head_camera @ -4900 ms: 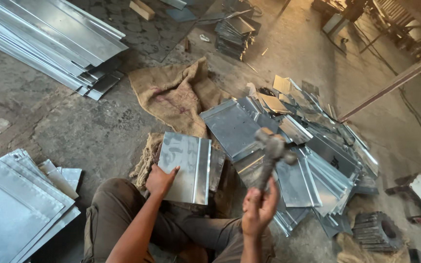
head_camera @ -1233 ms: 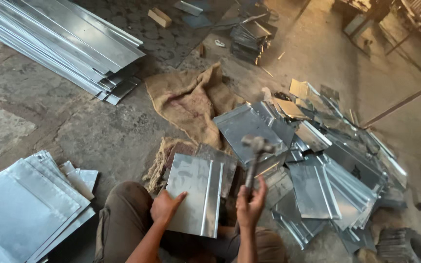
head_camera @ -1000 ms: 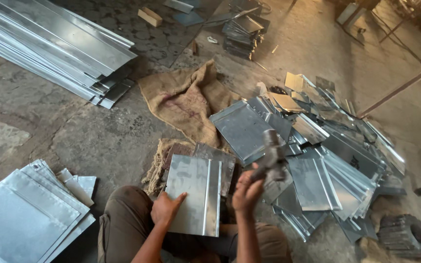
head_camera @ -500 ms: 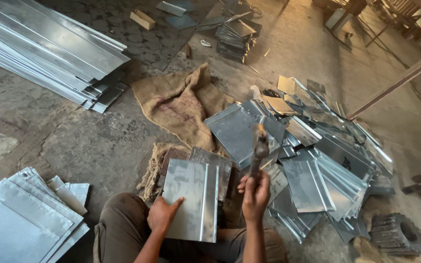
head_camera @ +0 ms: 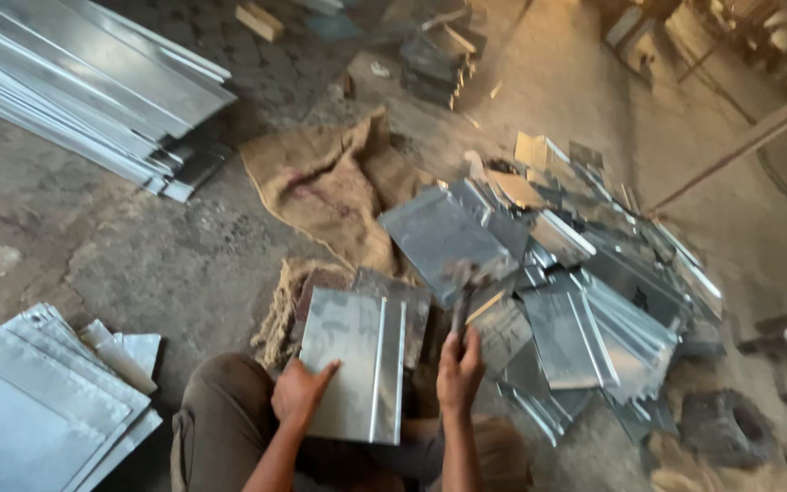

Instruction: The person uses a hammer to flatten and straighten various metal sheets on a fabrication floor, handling one piece at a time.

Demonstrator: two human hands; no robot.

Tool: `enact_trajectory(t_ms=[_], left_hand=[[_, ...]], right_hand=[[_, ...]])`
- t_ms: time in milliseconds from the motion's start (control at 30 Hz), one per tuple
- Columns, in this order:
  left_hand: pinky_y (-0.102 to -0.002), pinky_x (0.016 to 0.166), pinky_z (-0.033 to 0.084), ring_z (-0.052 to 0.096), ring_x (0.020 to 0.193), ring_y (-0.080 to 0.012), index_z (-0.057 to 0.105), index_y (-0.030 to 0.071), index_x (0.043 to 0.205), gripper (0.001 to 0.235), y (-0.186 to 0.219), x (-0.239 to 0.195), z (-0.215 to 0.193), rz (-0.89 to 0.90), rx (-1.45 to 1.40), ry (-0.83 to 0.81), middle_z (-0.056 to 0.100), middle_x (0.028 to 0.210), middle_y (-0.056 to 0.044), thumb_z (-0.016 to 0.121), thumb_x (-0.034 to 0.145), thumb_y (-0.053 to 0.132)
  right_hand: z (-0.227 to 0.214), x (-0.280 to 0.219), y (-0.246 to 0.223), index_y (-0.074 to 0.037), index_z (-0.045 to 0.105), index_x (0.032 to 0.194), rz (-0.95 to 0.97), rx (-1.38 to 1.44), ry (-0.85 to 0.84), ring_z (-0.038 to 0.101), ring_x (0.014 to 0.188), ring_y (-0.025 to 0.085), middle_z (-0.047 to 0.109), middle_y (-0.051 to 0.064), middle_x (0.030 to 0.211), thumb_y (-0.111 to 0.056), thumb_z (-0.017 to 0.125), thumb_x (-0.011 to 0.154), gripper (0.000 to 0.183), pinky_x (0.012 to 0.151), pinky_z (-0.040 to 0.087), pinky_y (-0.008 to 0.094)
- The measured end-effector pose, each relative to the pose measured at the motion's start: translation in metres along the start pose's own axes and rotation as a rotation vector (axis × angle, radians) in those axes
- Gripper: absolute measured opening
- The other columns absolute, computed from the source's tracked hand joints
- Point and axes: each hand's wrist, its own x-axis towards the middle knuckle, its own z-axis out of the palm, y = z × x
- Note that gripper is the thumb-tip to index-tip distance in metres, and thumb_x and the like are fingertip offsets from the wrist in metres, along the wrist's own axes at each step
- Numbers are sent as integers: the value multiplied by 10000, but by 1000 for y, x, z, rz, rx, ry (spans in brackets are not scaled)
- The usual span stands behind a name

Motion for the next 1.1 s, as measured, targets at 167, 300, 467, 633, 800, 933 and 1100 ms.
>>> enact_trajectory(t_ms=[167, 300, 467, 633, 800, 933, 1100], left_hand=[[-500, 935, 567, 711, 1113, -383, 713, 83, 1103, 802, 4, -5, -4, 5, -1, -12, 750, 1150, -186, 721, 701, 777], [-503, 928, 571, 711, 1113, -394, 716, 71, 1115, 821, 1, 1, 3, 13, 14, 14, 746, 1150, -215, 717, 716, 788], [-504, 932, 567, 700, 1125, -389, 692, 97, 1158, 833, 5, 7, 3, 9, 14, 41, 732, 1174, -200, 730, 697, 789], [-499, 933, 565, 707, 1116, -382, 697, 99, 1147, 808, 4, 2, 3, 8, 8, 18, 746, 1158, -192, 728, 706, 775], [-479, 926, 575, 723, 1103, -364, 704, 96, 1134, 808, 6, 0, 0, -10, 27, -28, 764, 1138, -176, 713, 714, 786], [-492, 909, 577, 714, 1110, -363, 695, 99, 1149, 811, 5, 5, 5, 13, -2, -4, 740, 1156, -173, 723, 707, 779], [-504, 913, 570, 713, 1105, -384, 699, 95, 1133, 798, 5, 9, 5, 33, -32, 22, 748, 1133, -193, 718, 715, 774]], right_hand=[[12, -5, -17, -4, 547, 1300, -227, 20, 134, 683, 779, 264, 690, 146, 888, -302, 548, 1033, 400, 668, 537, 397], [40, -12, 52, -52, 607, 1358, -104, -233, -135, 710, 956, 365, 745, 224, 1032, -269, 587, 1015, 406, 757, 563, 452], [17, 0, 32, -47, 604, 1359, -104, -153, -85, 710, 754, 247, 740, 158, 871, -233, 602, 989, 414, 654, 541, 393], [-6, -3, -23, -58, 495, 1488, -87, 239, 26, 476, 551, 131, 572, 54, 733, -248, 568, 1018, 512, 477, 383, 324], [38, -10, 34, -136, 441, 1564, 31, -206, -127, 642, 563, 212, 672, 116, 719, -331, 488, 1039, 562, 534, 491, 377], [42, -4, 87, -77, 548, 1512, -197, -263, -76, 728, 905, 269, 764, 204, 1116, -216, 569, 1006, 525, 747, 557, 391], [-11, -3, 24, -31, 446, 1518, -334, -34, 58, 678, 848, 218, 666, 219, 1290, -203, 601, 998, 569, 672, 546, 318]])
